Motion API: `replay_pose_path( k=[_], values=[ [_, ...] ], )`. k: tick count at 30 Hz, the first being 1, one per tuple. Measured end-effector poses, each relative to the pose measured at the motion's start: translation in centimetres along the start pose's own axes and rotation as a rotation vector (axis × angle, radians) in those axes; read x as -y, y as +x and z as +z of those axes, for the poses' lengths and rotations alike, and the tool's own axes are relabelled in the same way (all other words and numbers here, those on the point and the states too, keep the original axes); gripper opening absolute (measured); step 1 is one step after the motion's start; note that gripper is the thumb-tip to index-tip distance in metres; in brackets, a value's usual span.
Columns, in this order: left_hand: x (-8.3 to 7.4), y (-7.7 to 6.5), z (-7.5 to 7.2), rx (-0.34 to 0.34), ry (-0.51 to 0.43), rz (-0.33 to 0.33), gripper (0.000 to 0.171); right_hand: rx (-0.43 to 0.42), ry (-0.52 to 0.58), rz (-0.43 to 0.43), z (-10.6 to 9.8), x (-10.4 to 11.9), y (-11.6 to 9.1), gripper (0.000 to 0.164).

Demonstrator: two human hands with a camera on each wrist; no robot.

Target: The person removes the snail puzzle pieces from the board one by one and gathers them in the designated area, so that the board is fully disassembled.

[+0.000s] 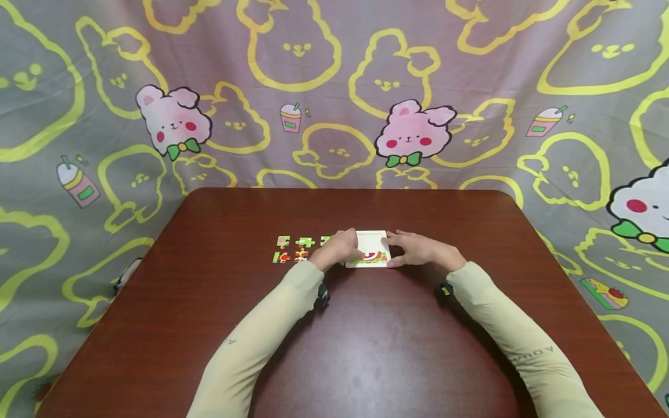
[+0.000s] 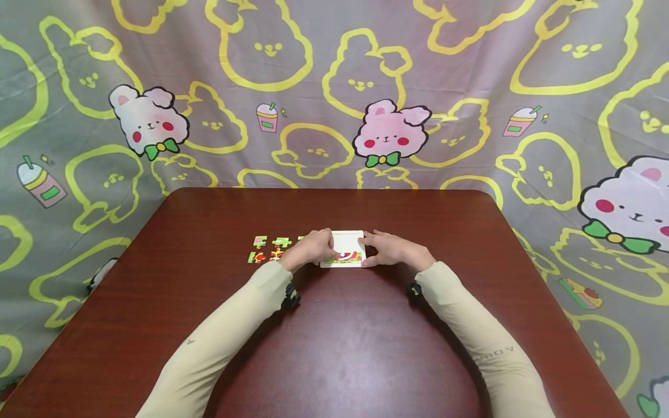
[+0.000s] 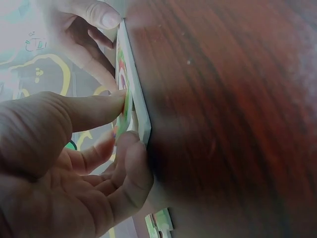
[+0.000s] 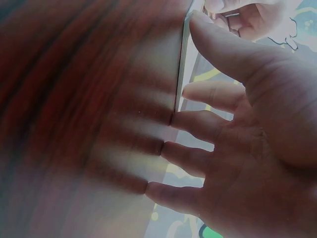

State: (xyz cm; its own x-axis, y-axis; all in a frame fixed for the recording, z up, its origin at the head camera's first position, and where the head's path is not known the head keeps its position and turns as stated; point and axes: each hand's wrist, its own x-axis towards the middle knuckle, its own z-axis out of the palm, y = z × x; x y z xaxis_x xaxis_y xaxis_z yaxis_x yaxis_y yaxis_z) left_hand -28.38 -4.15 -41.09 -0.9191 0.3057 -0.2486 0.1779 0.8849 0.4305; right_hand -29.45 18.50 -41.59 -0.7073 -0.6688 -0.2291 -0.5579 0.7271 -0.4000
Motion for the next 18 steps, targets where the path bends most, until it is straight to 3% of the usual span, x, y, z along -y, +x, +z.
replay_pose_path(
  k=[9,18],
  values=[
    [0.8,-0.2,0.2,-0.073,-0.019,0.049,0.028,0.009,0.000,0.003,0.0,0.1,0.1,0.071],
    [1.1,-0.6,-0.6,-0.075,-0.201,0.094,0.015,0.013,-0.001,0.025,0.1,-0.1,0.2,0.072]
  ],
)
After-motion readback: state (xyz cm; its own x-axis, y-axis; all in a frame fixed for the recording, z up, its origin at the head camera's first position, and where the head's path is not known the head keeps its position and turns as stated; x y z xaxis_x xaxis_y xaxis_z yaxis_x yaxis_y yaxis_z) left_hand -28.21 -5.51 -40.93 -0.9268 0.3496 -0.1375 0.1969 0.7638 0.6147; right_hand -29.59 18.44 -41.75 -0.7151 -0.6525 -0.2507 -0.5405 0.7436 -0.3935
